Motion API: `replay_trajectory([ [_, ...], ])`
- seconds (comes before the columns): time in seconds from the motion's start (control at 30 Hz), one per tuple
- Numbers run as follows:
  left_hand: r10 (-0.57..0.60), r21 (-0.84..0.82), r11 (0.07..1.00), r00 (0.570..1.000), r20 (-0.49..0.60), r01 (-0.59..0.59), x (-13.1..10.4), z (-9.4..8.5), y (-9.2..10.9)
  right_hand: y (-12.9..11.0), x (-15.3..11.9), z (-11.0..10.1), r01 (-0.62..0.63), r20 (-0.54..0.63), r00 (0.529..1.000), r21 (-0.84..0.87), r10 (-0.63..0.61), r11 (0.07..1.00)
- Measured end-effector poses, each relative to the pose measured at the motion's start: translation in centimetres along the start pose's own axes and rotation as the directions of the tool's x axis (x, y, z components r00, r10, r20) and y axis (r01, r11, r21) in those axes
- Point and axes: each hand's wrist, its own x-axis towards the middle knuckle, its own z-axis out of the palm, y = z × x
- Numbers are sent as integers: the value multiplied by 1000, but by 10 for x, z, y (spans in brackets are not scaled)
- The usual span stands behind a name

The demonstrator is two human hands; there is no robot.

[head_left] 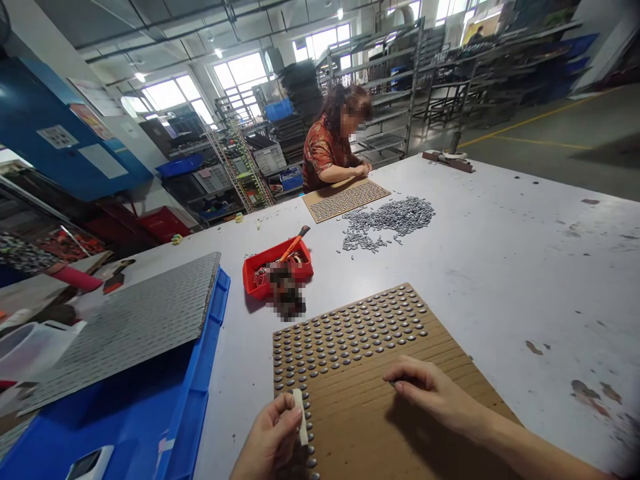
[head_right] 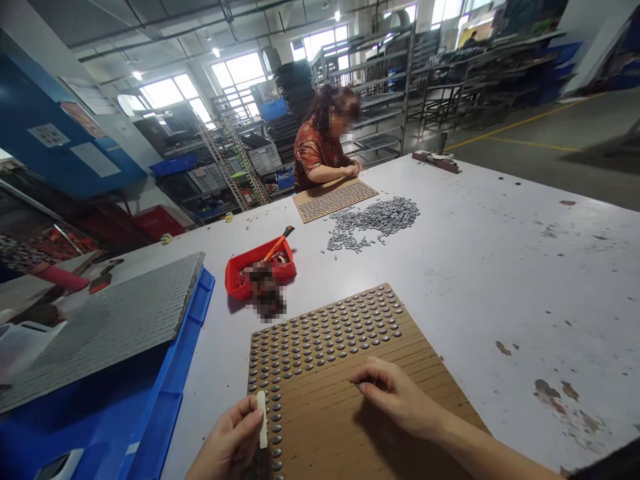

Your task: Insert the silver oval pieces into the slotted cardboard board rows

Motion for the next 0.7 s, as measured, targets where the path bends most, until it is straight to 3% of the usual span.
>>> replay_trajectory([
  [0.1,10,-2,1000,998,65,-10,9,-1,-5,4,-1,1,-20,-9,1000,18,21,1000],
  [0.33,22,-114,993,1000,-8,-22,19,-19,-3,8,0,5,-41,20,999,24,41,999],
  [0.7,-4,-217,976,998,-59,-9,27,-25,-6,4,7,9,-47,17,999,-7,47,999],
])
